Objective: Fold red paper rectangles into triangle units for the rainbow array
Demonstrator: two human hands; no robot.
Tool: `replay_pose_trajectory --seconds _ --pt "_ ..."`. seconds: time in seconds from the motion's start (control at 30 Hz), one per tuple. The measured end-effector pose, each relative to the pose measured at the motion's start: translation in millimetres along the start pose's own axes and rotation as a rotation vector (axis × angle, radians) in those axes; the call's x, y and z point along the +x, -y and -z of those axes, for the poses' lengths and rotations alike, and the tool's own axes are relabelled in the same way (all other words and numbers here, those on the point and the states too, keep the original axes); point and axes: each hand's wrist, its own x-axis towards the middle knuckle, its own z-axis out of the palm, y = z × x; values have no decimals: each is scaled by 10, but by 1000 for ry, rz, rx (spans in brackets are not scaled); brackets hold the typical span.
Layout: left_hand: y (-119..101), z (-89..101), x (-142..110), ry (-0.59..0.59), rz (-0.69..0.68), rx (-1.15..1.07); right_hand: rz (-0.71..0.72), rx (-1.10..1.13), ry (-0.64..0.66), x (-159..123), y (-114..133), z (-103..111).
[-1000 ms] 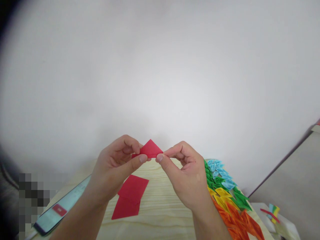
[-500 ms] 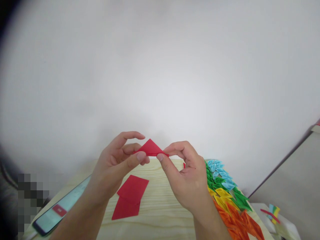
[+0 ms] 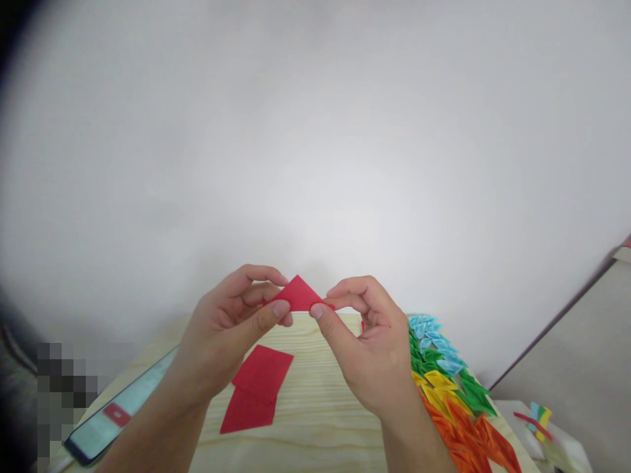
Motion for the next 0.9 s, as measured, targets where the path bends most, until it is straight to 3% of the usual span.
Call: replay_pose_trajectory --seconds 0.47,0.7,0.9 --pt "-19 14 -9 21 -20 63 -48 80 23 20 -57 38" --pt "12 -80 -21 39 -4 61 -75 203 170 22 -93 -33" --pt "12 -59 -22 67 2 92 -75 200 148 22 -89 -14"
